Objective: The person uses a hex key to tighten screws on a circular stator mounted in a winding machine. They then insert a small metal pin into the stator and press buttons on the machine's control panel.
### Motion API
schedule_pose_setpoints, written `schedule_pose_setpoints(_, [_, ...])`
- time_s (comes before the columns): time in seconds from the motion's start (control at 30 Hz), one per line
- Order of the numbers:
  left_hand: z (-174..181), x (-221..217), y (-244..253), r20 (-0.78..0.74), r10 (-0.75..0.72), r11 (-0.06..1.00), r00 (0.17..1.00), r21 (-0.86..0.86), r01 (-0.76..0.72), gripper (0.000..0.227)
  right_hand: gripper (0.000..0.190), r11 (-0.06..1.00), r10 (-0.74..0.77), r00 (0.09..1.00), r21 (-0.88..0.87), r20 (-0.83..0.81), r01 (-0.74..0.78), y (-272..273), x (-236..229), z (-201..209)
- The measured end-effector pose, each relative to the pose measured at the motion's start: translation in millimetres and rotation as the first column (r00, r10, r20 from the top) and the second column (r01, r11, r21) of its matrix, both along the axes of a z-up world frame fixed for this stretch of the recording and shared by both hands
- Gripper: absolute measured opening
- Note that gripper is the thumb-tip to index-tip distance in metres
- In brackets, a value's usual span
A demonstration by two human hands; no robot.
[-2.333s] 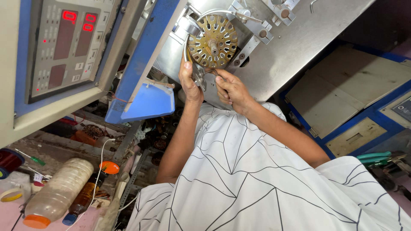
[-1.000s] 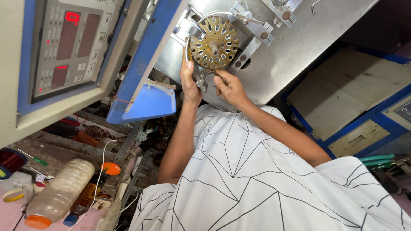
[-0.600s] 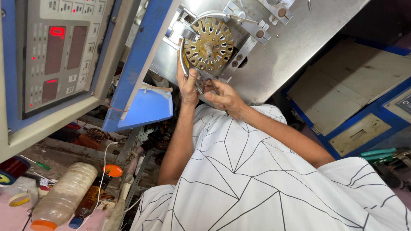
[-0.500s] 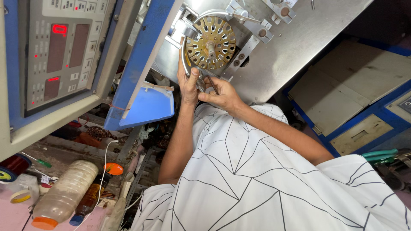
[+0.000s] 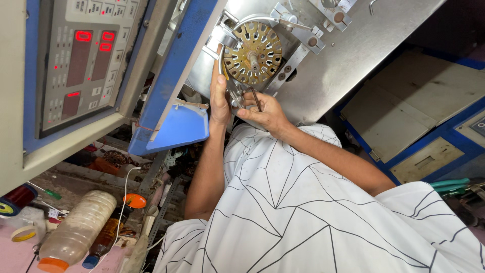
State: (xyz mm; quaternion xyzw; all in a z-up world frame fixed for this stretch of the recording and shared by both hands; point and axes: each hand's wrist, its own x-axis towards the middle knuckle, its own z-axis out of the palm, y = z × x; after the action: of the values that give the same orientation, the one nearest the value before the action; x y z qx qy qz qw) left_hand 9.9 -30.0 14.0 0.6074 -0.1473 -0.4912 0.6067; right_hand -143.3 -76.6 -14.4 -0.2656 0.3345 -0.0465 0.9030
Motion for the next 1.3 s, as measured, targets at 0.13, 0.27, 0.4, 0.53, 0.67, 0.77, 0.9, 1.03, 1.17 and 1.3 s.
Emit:
schedule_pose_setpoints(0.13, [-0.6,2.0,-0.1,0.005,0.017,1.0,1.0,0.02,-0.017,0.086,0.055,0.995,0.06,0.998,-0.078,-0.028,-0.062,-3.1,-0.6,-2.4])
schedule_pose_setpoints(0.27, [-2.5,1.0,0.8,0.006,0.027,0.999,1.0,0.025,-0.027,0.086,0.048,0.967,0.049,0.999,-0.25,-0.02,-0.052,0.2,-3.9,-8.8])
schedule_pose_setpoints(0.4, [-5.2,1.1,1.1,0.039,0.039,0.999,0.998,0.032,-0.041,0.082,0.037,0.927,-0.053,0.985,-0.376,-0.164,-0.013,-1.6,-15.0,-16.5])
schedule_pose_setpoints(0.53, [-8.5,0.3,0.7,-0.004,0.071,0.995,0.997,0.07,-0.07,0.072,0.032,0.908,-0.092,0.977,-0.42,-0.191,0.003,-6.4,-17.3,-26.8])
schedule_pose_setpoints(0.67, [-7.6,0.3,-0.4,-0.025,0.084,0.993,0.996,0.082,-0.082,0.065,0.034,0.908,-0.074,0.983,-0.419,-0.171,-0.005,-2.5,-12.7,-30.8])
schedule_pose_setpoints(0.77, [-5.6,-0.2,-1.6,-0.041,0.085,0.994,0.996,0.068,-0.082,0.065,0.034,0.939,-0.09,0.986,-0.342,-0.14,0.037,1.5,-11.0,-35.3])
schedule_pose_setpoints(0.9, [-3.1,0.6,-2.5,-0.049,0.086,0.995,0.995,0.061,-0.083,0.065,0.033,0.949,-0.015,0.995,-0.314,-0.103,-0.018,-5.7,-11.7,-46.2])
schedule_pose_setpoints(1.03, [-2.9,-1.8,-3.2,-0.085,0.089,0.994,0.992,0.065,-0.083,0.066,0.029,0.988,0.018,0.99,-0.149,-0.138,-0.039,-14.7,-7.4,-43.8])
schedule_pose_setpoints(1.17, [-2.9,-1.5,-1.7,-0.108,0.093,0.995,0.99,0.057,-0.087,0.069,0.023,0.997,0.069,0.966,0.05,-0.25,-0.058,-20.6,-5.4,-24.2])
schedule_pose_setpoints(1.3, [-3.7,-2.5,1.7,-0.069,0.053,0.999,0.996,0.006,-0.053,0.072,0.029,0.988,0.123,0.947,-0.049,-0.298,-0.144,-27.1,-4.4,-14.7])
